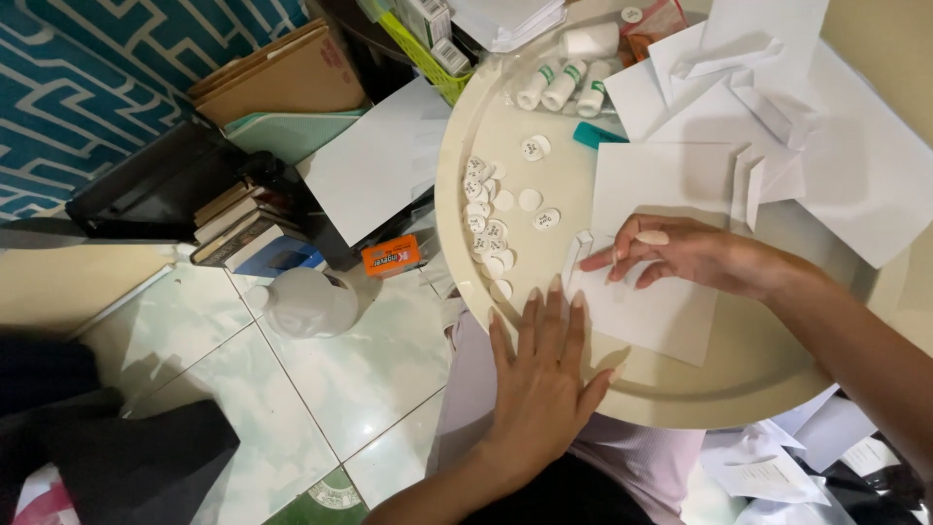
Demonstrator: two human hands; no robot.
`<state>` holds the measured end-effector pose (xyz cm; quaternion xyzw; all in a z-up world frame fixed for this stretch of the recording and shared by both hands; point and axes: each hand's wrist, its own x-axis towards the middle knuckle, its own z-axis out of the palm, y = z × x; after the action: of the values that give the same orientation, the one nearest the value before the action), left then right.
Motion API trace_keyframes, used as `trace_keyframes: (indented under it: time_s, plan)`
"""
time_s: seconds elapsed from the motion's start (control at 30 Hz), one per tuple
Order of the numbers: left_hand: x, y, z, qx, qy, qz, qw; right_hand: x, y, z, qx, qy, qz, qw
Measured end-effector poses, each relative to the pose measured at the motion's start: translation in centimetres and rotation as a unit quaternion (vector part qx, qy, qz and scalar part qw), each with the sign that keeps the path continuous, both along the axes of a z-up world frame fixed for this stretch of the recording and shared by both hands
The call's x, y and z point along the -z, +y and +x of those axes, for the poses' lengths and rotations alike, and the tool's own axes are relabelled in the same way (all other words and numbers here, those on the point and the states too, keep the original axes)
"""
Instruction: Sealing small white paper pouches using adhesive tape and scissors on a round tray.
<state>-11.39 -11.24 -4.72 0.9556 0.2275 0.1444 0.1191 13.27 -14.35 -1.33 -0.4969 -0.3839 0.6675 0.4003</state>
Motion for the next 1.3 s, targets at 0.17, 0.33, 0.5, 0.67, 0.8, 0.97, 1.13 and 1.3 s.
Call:
trace_keyframes:
  time_s: [0.17,0.33,0.5,0.67,0.8,0.97,1.13,1.3]
  plan:
    - [0.2,0.2,0.0,-0.002,0.001,0.050,0.999,0.1,0.0,0.2,-0.001,-0.006,0.007,1.000]
    - [0.4,0.1,0.0,-0.011,0.004,0.061,0.998,0.4,-0.3,0.2,0.032,0.008,0.046,0.998]
    - [0.5,-0.2,0.2,-0.018,0.012,0.066,0.998,0.7,0.5,-1.2,0.053,0.047,0.014,0.997]
    - [0.5,-0.4,0.1,-0.044,0.025,0.086,0.995,0.3,1.2,-1.7,0.063,0.004,-0.038,0.997]
    - [0.4,-0.4,-0.1,-0.041,0.013,0.069,0.997,0.0,1.4,-2.4,0.099,-0.052,-0.066,0.992]
    - [0.0,-0.5,-0.2,-0.045,0.031,0.091,0.994,1.2,1.1,-3.4,0.138,-0.156,-0.083,0.975]
    - [0.2,-0.6,-0.3,-0.047,0.025,0.073,0.996,1.3,1.3,-4.6,0.175,-0.188,-0.065,0.964]
    - [0.4,-0.7,-0.3,-0.047,0.033,0.073,0.996,1.1,1.6,-5.8,0.230,-0.189,-0.076,0.952]
